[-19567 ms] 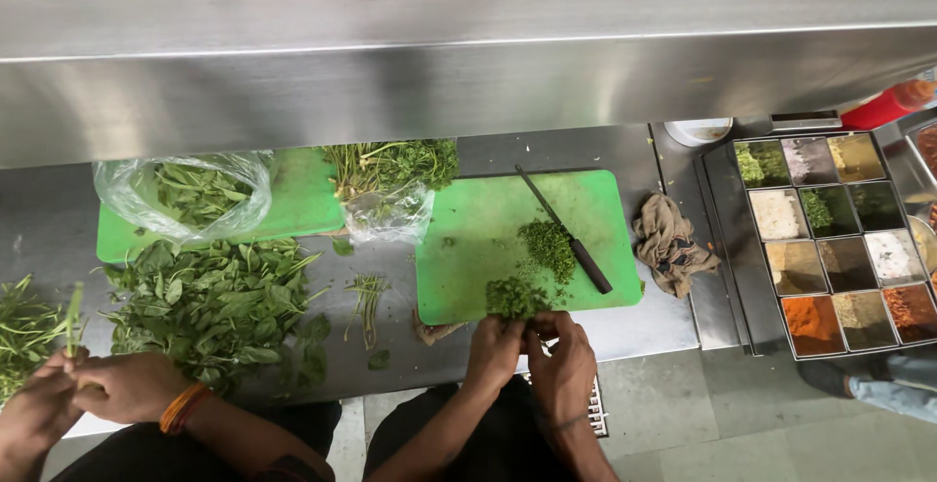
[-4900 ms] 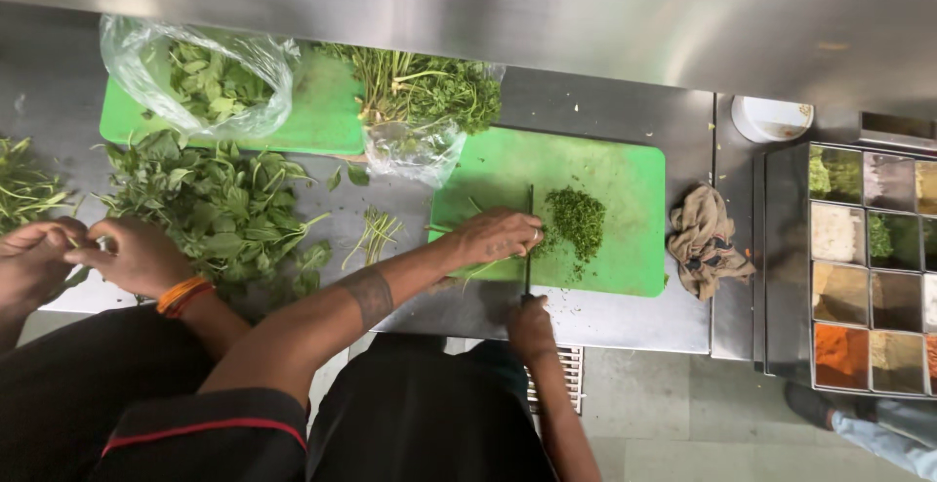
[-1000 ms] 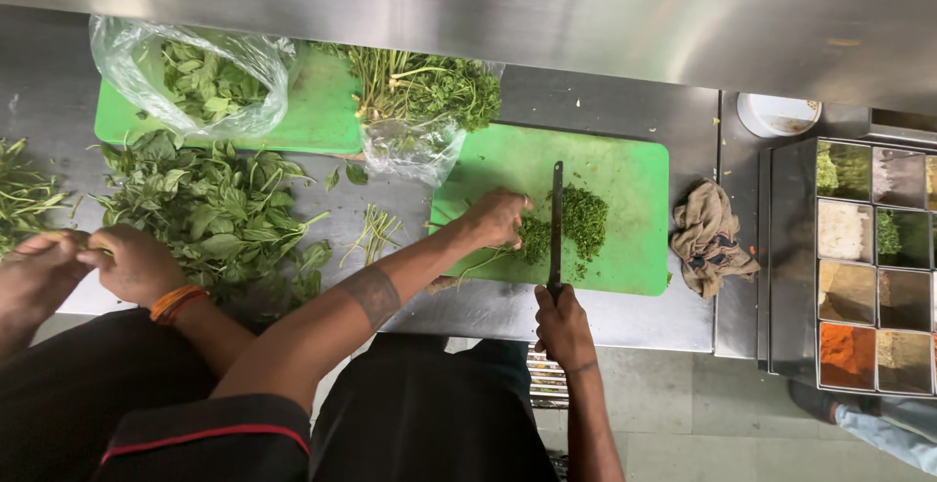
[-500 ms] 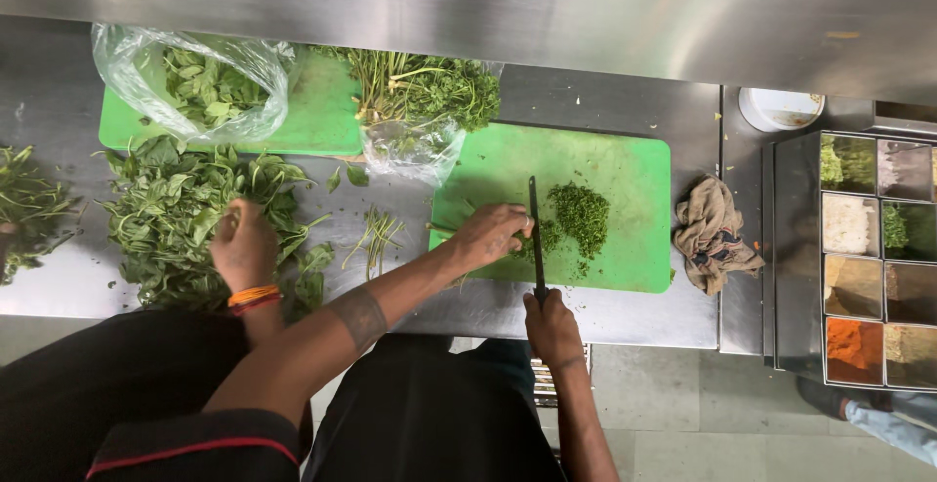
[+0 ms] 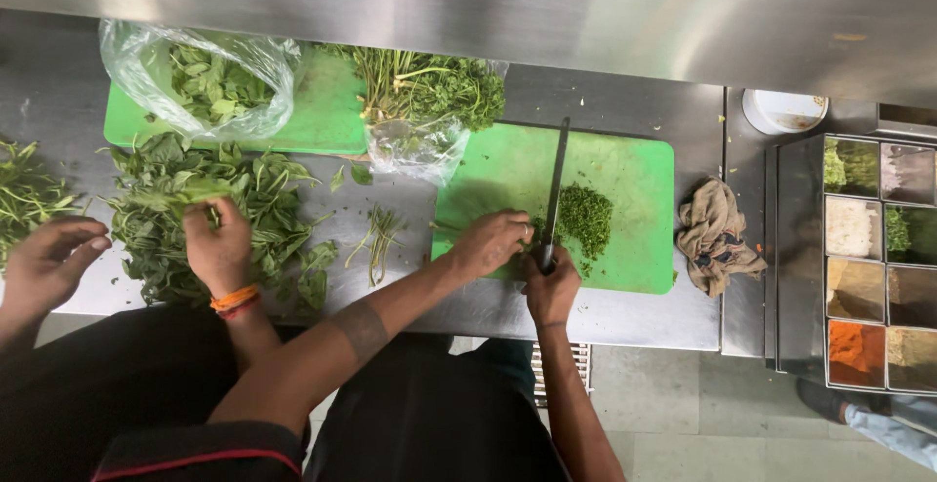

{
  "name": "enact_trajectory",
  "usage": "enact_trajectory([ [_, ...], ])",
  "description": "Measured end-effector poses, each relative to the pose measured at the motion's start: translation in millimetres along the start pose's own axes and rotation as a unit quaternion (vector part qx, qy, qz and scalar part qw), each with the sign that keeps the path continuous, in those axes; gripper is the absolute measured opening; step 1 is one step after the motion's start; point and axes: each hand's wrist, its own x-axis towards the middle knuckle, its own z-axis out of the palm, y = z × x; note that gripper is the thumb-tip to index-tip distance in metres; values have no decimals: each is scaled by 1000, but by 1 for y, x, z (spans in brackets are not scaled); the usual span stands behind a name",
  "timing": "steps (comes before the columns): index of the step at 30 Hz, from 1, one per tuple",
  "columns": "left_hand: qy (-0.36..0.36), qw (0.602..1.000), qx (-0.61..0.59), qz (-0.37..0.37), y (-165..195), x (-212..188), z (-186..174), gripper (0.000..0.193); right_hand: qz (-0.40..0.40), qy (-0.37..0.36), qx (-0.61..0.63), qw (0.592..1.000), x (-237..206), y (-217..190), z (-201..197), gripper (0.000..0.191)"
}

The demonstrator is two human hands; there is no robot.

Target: The person strips leaves from herb stems and finely chops them on a green cutting board using a knife. A second person works alongside, also stripping leaves from stems. The chopped herbs accumulate on the board throughout the clip.

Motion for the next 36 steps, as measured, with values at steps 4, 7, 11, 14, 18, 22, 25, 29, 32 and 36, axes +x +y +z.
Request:
enact_trajectory([
  [4,11,1000,11,5,8,-11,9,6,-3,3,-13,1000,1,9,1,20],
  [7,-2,1000,-14,-2,12,-17,10,3,-6,10,-7,1000,3,14,1,18],
  [11,11,993,-109,-42,10,-21,1,18,-23,26,-11,999,4,17,4,18],
  [14,8,992,-120,-30,3,-14,-5,15,-43,37,-34,998,2,18,5,15],
  [18,-16,998,-59,-22,-6,4,-6,13,-79,40,-71,994,-2,12,2,19],
  [22,-16,997,-60,-46,-8,12,-3,17,-25,-5,-53,998,-9,2,-1,21],
  [25,-8,995,-72,-63,-5,15,-4,20,-98,13,-61,993,-13,-2,3,28],
  [29,-78,987,-45,-135,-2,18,-8,21,-175,102,-121,972,-14,1,13,29],
  [32,-65,981,-94,-156,0,15,-8,28,-28,71,-50,996,-13,7,16,28],
  [36,109,993,1,38,3,-5,-3,11,-45,80,-58,994,-11,16,14,24],
])
